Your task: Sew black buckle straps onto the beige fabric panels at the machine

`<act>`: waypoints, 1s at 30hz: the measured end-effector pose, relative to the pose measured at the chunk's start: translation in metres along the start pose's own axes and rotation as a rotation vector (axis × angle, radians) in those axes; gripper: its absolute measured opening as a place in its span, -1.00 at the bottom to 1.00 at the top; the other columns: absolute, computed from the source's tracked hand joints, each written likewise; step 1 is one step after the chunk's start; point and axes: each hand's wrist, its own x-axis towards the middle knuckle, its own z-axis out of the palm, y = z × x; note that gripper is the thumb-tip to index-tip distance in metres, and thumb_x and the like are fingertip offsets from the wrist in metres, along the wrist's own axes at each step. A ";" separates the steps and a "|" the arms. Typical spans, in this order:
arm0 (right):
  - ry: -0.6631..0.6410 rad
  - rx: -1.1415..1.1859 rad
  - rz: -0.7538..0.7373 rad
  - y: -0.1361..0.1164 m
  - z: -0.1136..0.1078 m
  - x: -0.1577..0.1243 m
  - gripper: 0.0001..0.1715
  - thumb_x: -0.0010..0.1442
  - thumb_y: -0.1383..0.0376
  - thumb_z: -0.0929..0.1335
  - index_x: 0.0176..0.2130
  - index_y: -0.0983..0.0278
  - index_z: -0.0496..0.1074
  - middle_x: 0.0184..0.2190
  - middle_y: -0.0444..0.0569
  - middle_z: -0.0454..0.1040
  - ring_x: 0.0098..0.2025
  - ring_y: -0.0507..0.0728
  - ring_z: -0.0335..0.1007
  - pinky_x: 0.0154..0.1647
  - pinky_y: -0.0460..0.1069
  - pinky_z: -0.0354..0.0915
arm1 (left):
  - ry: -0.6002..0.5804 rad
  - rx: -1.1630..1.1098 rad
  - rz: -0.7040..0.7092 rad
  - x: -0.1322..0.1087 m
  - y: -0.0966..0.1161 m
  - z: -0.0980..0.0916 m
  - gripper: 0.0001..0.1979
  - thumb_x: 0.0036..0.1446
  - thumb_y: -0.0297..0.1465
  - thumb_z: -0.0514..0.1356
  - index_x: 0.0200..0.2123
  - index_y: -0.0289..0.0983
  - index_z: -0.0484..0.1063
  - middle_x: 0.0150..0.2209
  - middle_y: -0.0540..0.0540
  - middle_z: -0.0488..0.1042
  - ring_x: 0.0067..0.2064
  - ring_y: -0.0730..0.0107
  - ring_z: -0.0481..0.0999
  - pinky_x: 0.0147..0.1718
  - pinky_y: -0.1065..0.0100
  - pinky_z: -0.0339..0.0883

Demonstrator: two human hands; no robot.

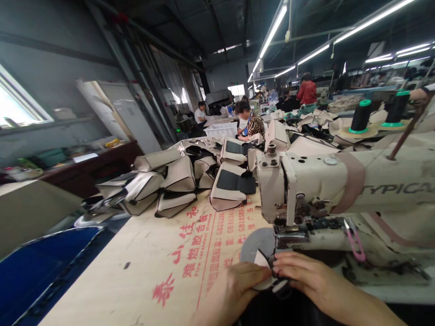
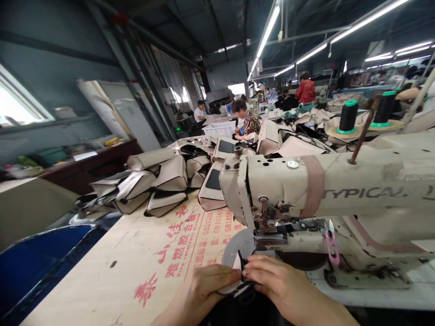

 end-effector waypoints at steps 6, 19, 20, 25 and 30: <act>0.081 0.003 0.000 0.001 0.008 0.003 -0.70 0.29 0.36 0.11 -0.09 0.33 0.33 -0.16 0.03 0.41 -0.06 0.03 0.31 0.01 -0.10 0.26 | 0.043 -0.069 -0.003 0.005 0.003 0.006 -0.76 0.13 -0.30 0.12 -0.11 -0.14 0.42 -0.15 -0.04 0.46 -0.14 0.42 0.43 -0.13 0.47 0.29; 0.187 -0.077 0.095 0.006 0.017 -0.001 -0.62 0.30 0.29 0.06 -0.35 0.31 0.35 -0.41 0.01 0.41 -0.35 0.06 0.37 -0.23 -0.08 0.36 | 0.026 0.131 0.106 0.011 0.005 0.011 -0.61 0.21 -0.51 -0.05 0.10 -0.16 0.18 -0.20 -0.09 0.43 -0.19 0.47 0.43 -0.21 0.50 0.34; 0.184 -0.071 0.107 0.007 0.017 -0.002 -0.62 0.30 0.29 0.06 -0.35 0.31 0.34 -0.42 0.00 0.40 -0.35 0.07 0.36 -0.24 -0.07 0.35 | -0.014 0.149 0.097 0.012 0.008 0.007 -0.60 0.21 -0.50 -0.06 0.12 -0.16 0.16 -0.19 -0.09 0.43 -0.18 0.46 0.43 -0.20 0.50 0.34; 0.203 -0.093 0.137 0.008 0.023 -0.003 -0.64 0.30 0.29 0.07 -0.36 0.30 0.32 -0.44 -0.01 0.38 -0.33 0.09 0.36 -0.27 -0.04 0.34 | -0.001 0.215 0.001 0.014 0.015 0.006 -0.66 0.16 -0.55 -0.07 -0.06 -0.19 0.33 -0.18 -0.11 0.41 -0.15 0.37 0.40 -0.19 0.43 0.35; 0.309 -0.098 0.180 0.016 0.032 -0.005 -0.79 0.27 0.28 0.16 -0.14 0.24 0.30 -0.34 -0.08 0.44 -0.33 0.02 0.40 -0.29 -0.13 0.35 | 0.069 0.086 -0.062 0.014 0.010 0.010 -0.70 0.15 -0.54 -0.06 -0.15 -0.19 0.37 -0.22 -0.10 0.42 -0.20 0.37 0.42 -0.24 0.44 0.36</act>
